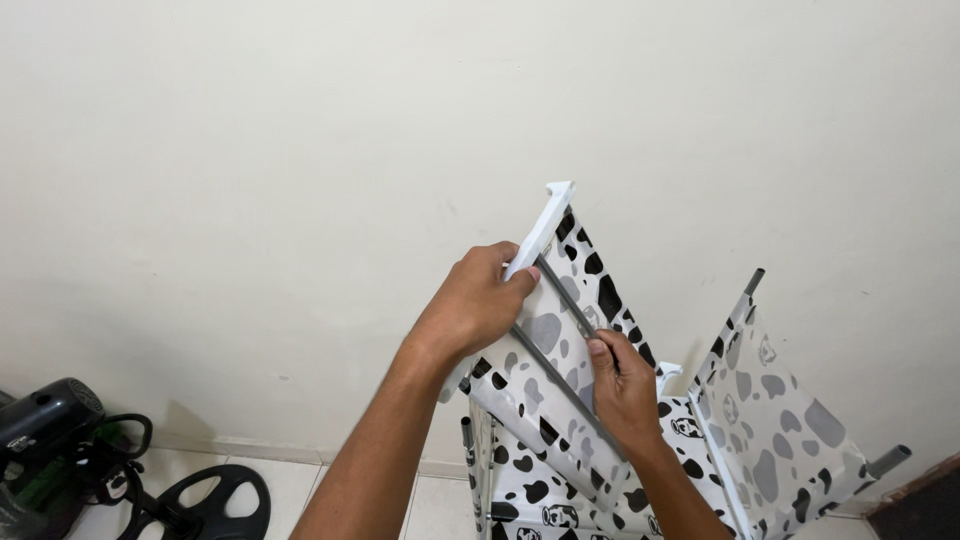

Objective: The person disassembles a three-tier fabric storage unit with a cow print pattern. They remove the top shelf, slide out metal rods, and detach the fabric panels from the frame, placing the components on a wooden table.

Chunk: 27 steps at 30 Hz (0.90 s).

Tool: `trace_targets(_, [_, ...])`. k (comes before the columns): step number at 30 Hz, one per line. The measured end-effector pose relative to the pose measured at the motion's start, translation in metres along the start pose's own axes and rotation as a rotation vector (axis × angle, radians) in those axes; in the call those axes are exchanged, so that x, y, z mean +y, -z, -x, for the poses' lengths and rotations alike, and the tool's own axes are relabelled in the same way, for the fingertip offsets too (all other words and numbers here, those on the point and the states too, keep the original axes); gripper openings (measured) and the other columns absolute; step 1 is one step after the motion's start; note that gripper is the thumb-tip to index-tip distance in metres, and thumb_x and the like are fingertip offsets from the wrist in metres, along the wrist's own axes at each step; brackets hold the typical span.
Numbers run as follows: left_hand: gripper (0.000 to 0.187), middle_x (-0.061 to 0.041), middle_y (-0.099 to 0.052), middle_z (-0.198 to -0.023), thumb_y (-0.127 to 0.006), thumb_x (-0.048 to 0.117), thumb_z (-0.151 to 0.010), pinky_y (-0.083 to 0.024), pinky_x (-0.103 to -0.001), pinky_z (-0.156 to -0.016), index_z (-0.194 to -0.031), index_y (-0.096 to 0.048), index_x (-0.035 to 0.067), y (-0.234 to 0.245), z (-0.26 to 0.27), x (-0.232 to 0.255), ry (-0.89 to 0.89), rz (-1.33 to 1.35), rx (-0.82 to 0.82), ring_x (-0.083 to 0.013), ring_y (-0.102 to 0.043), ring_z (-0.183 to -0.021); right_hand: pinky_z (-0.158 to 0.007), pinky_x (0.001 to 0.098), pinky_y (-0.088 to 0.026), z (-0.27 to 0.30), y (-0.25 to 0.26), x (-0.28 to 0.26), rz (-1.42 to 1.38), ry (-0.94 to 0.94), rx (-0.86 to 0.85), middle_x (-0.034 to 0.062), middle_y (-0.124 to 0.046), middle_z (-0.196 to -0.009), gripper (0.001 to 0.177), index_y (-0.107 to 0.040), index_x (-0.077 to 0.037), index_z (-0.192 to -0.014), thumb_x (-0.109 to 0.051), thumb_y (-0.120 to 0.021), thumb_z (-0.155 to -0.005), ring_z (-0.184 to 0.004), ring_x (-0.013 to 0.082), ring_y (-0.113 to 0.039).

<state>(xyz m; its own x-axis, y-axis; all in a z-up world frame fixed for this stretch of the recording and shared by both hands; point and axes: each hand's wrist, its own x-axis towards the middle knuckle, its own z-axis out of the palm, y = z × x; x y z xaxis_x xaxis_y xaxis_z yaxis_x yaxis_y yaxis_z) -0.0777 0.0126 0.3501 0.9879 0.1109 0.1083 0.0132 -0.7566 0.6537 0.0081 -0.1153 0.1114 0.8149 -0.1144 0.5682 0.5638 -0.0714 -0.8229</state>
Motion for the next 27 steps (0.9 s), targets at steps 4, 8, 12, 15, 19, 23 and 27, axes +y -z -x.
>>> trace_targets(4, [0.039,-0.017,-0.075,-0.093,-0.052,0.028,-0.099,-0.058,-0.042,-0.080,-0.126,-0.066,0.003,-0.001,0.012,0.012,0.020,0.005,0.024,-0.0266,-0.075,-0.079,-0.055,0.0251,-0.046,0.001,0.006,-0.010,0.005,-0.004,0.046,0.0020,-0.064,-0.081,0.026,-0.069,-0.004,-0.108,-0.027,-0.060,-0.100,-0.065,0.0087,-0.053])
trace_targets(8, [0.042,-0.015,-0.072,-0.089,-0.052,0.028,-0.099,-0.056,-0.038,-0.075,-0.131,-0.064,0.004,0.007,0.034,0.020,0.035,0.069,0.017,-0.0211,-0.068,-0.071,-0.061,0.0256,-0.047,0.008,0.019,-0.032,-0.004,0.176,0.108,0.0039,-0.066,-0.085,0.024,-0.069,-0.001,-0.106,-0.024,-0.067,-0.100,-0.072,0.0099,-0.056])
trace_targets(12, [0.043,-0.009,-0.064,-0.080,-0.053,0.028,-0.100,-0.050,-0.034,-0.067,-0.134,-0.065,0.005,0.025,0.069,0.026,0.070,0.140,0.044,-0.0169,-0.052,-0.062,-0.062,0.0268,-0.052,0.006,0.030,-0.063,0.027,0.262,0.030,0.0050,-0.067,-0.089,0.019,-0.069,-0.002,-0.104,-0.020,-0.066,-0.100,-0.074,0.0112,-0.061])
trace_targets(15, [0.043,-0.007,-0.068,-0.079,-0.053,0.027,-0.101,-0.050,-0.032,-0.070,-0.138,-0.063,0.008,0.042,0.099,0.031,0.106,0.171,0.106,-0.0162,-0.056,-0.063,-0.066,0.0288,-0.055,0.003,0.038,-0.087,0.038,0.392,-0.002,0.0069,-0.068,-0.092,0.017,-0.068,-0.002,-0.105,-0.018,-0.066,-0.100,-0.079,0.0128,-0.066])
trace_targets(19, [0.041,-0.014,-0.062,-0.075,-0.053,0.028,-0.104,-0.049,-0.037,-0.065,-0.138,-0.067,0.009,0.063,0.132,0.032,0.002,0.191,0.186,-0.0204,-0.053,-0.062,-0.062,0.0310,-0.057,-0.001,0.051,-0.121,0.087,0.334,-0.090,0.0079,-0.070,-0.093,0.015,-0.071,-0.006,-0.105,-0.018,-0.065,-0.099,-0.074,0.0153,-0.068])
trace_targets(23, [0.036,-0.010,-0.066,-0.070,-0.051,0.028,-0.098,-0.055,-0.035,-0.065,-0.123,-0.067,0.008,0.059,0.154,0.019,-0.027,0.434,0.162,-0.0194,-0.061,-0.059,-0.071,0.0320,-0.059,0.012,0.087,-0.159,0.335,0.645,-0.030,0.0103,-0.071,-0.096,0.016,-0.070,-0.004,-0.108,-0.017,-0.067,-0.101,-0.084,0.0191,-0.070])
trace_targets(27, [0.034,-0.005,-0.066,-0.075,-0.050,0.030,-0.099,-0.053,-0.034,-0.069,-0.116,-0.069,0.007,0.032,0.160,-0.016,-0.041,0.542,0.088,-0.0165,-0.060,-0.065,-0.061,0.0326,-0.057,0.043,0.121,-0.191,0.578,0.547,-0.131,0.0091,-0.072,-0.091,0.021,-0.071,-0.004,-0.104,-0.023,-0.069,-0.094,-0.073,0.0186,-0.069])
